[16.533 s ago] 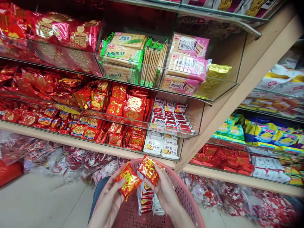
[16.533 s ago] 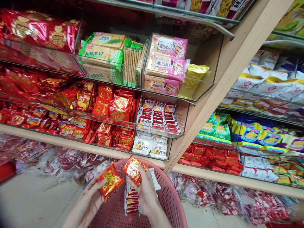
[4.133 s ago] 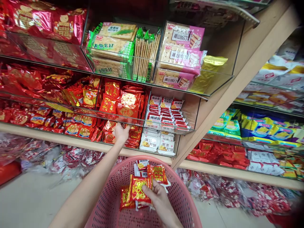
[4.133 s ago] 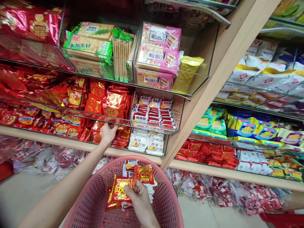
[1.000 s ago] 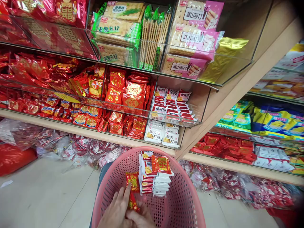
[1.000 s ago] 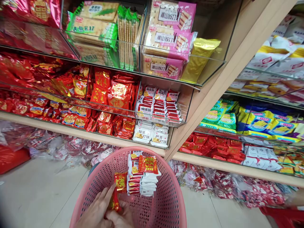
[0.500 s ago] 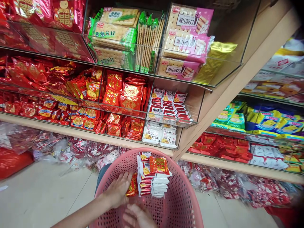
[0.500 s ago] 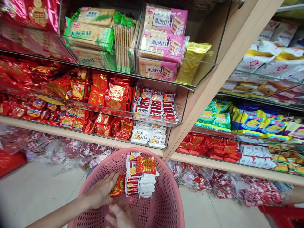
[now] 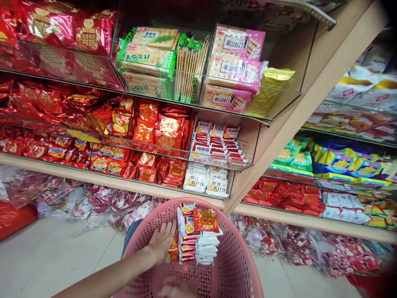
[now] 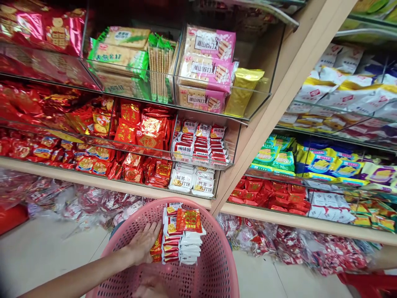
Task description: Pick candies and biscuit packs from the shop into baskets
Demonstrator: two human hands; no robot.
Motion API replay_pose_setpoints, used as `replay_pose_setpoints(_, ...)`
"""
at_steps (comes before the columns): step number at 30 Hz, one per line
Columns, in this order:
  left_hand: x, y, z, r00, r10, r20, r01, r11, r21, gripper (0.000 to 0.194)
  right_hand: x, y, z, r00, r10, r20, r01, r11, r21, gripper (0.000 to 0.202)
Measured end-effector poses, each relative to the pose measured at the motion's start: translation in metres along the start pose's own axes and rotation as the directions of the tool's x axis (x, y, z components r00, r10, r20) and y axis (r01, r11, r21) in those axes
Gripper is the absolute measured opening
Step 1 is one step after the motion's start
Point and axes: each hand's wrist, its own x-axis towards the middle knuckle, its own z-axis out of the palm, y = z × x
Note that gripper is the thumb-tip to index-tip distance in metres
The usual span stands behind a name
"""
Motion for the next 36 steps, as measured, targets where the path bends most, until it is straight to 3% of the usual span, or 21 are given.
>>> replay_pose_setpoints(5,-0.001,0.000,-0.003,1.000,-0.007,0.002,0.007,1.000,-0.004,0.108,0.010,-0.017,0.008,0.996,0.082,0.017,-0.081,0.995,-0.051,0.009)
replay_pose_setpoints(8,-0.001,-0.003,-0.008,1.000,0.008,-0.008,-0.008,1.000,-0.021,0.107,0.011,-0.026,0.015,0.995,0.098,0.024,-0.097,0.995,-0.029,0.017)
replay_pose_setpoints(14,0.001,-0.011,-0.012,0.996,0.094,0.000,-0.094,0.993,-0.066,0.106,0.003,-0.034,0.030,0.999,0.048,0.001,-0.048,0.995,0.089,0.026)
replay_pose_setpoints(24,0.000,-0.035,-0.014,0.972,0.234,0.004,-0.231,0.961,-0.151,0.101,0.009,-0.037,0.036,0.996,0.008,-0.083,0.010,0.978,0.209,0.011)
replay_pose_setpoints(31,0.003,-0.036,-0.014,0.970,0.238,-0.045,-0.242,0.953,-0.182,0.094,0.026,-0.037,0.042,0.991,-0.083,-0.102,0.106,0.965,0.241,0.013)
replay_pose_setpoints(36,-0.004,-0.037,-0.020,0.978,0.209,-0.024,-0.210,0.958,-0.193,0.096,0.027,-0.034,0.040,0.992,-0.082,-0.091,0.100,0.974,0.206,0.010)
